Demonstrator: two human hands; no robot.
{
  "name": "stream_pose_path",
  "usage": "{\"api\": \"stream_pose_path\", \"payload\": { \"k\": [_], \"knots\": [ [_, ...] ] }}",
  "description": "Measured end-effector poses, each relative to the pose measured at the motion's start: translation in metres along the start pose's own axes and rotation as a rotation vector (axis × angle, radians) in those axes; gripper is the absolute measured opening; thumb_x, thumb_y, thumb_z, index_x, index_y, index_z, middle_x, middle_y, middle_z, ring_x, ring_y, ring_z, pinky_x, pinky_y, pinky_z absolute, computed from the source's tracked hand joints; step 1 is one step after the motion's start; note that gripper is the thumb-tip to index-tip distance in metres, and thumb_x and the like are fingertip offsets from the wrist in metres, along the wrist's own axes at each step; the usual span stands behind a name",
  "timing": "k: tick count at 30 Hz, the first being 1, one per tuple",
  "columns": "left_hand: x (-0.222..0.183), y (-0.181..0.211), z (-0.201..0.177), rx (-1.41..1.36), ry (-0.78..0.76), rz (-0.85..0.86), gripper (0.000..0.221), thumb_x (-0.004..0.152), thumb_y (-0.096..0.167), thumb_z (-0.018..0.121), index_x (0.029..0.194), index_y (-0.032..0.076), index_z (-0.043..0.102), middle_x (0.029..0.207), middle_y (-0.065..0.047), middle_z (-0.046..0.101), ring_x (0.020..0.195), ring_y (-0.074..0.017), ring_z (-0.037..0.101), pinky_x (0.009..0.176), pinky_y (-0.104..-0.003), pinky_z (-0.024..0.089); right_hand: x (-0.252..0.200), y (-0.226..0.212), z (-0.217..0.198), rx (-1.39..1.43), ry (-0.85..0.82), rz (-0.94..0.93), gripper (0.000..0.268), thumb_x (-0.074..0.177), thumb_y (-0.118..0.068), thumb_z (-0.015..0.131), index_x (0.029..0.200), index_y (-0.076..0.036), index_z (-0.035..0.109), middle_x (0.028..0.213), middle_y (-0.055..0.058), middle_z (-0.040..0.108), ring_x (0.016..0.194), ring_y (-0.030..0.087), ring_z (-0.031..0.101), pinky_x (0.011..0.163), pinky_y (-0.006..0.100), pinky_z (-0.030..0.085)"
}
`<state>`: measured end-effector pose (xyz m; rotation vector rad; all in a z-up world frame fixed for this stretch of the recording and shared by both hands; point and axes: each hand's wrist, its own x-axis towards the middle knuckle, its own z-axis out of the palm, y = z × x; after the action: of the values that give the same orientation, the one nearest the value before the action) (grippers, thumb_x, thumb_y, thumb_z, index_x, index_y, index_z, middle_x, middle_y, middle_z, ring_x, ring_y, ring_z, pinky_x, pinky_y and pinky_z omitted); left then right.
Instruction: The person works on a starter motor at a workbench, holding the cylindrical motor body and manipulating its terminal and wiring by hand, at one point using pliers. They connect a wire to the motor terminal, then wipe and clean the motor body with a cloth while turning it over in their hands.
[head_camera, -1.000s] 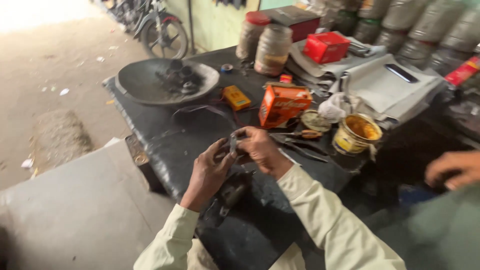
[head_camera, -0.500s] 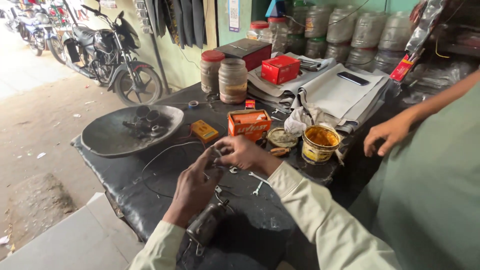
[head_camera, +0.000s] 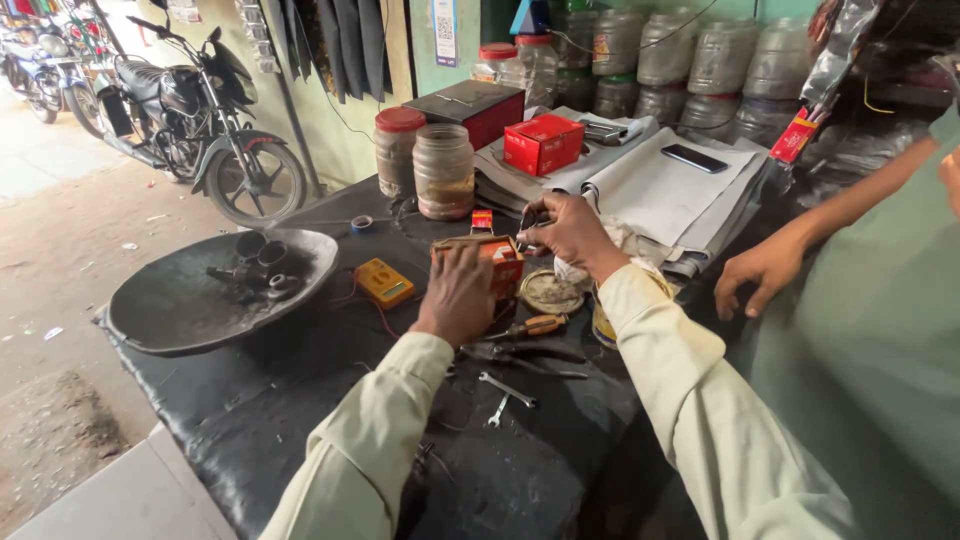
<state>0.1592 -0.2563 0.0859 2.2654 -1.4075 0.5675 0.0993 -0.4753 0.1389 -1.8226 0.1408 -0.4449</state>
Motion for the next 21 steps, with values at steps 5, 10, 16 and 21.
{"api": "stream_pose_path", "payload": {
  "k": [5, 10, 16, 21],
  "knots": [
    [-0.022, 0.028, -0.011, 0.108, -0.05, 0.036, 0.041, 0.081, 0.016, 0.064, 0.121, 0.007, 0.063, 0.142, -0.019, 0.051, 0.135, -0.039, 0.042, 0.114, -0.059, 0.026, 0.007, 0.02, 0.004, -0.135, 0.017, -0.134, 0.039, 0.081, -0.002, 0.084, 0.116, 0.004, 0.067, 0.094, 0.012, 0.075, 0.073, 0.013, 0.068, 0.059, 0.027, 0.057],
    [-0.03, 0.024, -0.021, -0.045, -0.115, 0.083, 0.06, 0.075, 0.012, 0.062, 0.134, 0.01, 0.061, 0.141, -0.015, 0.052, 0.135, -0.0371, 0.041, 0.117, -0.062, 0.02, 0.002, 0.013, 0.009, 0.129, -0.044, -0.018, 0.042, 0.079, -0.004, 0.079, 0.118, -0.004, 0.063, 0.092, 0.005, 0.071, 0.069, 0.012, 0.072, 0.054, 0.028, 0.061],
    [-0.038, 0.021, -0.013, 0.038, -0.119, 0.198, 0.052, 0.076, 0.011, 0.063, 0.128, 0.014, 0.066, 0.146, -0.02, 0.048, 0.136, -0.0418, 0.037, 0.115, -0.066, 0.016, 0.003, 0.019, -0.003, -0.074, -0.136, -0.059, 0.037, 0.077, -0.006, 0.084, 0.108, 0.001, 0.065, 0.081, 0.007, 0.074, 0.067, 0.014, 0.07, 0.057, 0.028, 0.059],
    [-0.04, 0.022, -0.013, 0.074, -0.169, 0.193, 0.045, 0.077, 0.012, 0.064, 0.121, 0.014, 0.07, 0.148, -0.021, 0.045, 0.139, -0.0395, 0.035, 0.117, -0.067, 0.012, -0.015, -0.004, 0.003, -0.629, -0.057, -0.203, 0.035, 0.072, -0.021, 0.092, 0.097, -0.006, 0.073, 0.083, 0.005, 0.077, 0.071, 0.013, 0.069, 0.068, 0.031, 0.055]
  ]
}}
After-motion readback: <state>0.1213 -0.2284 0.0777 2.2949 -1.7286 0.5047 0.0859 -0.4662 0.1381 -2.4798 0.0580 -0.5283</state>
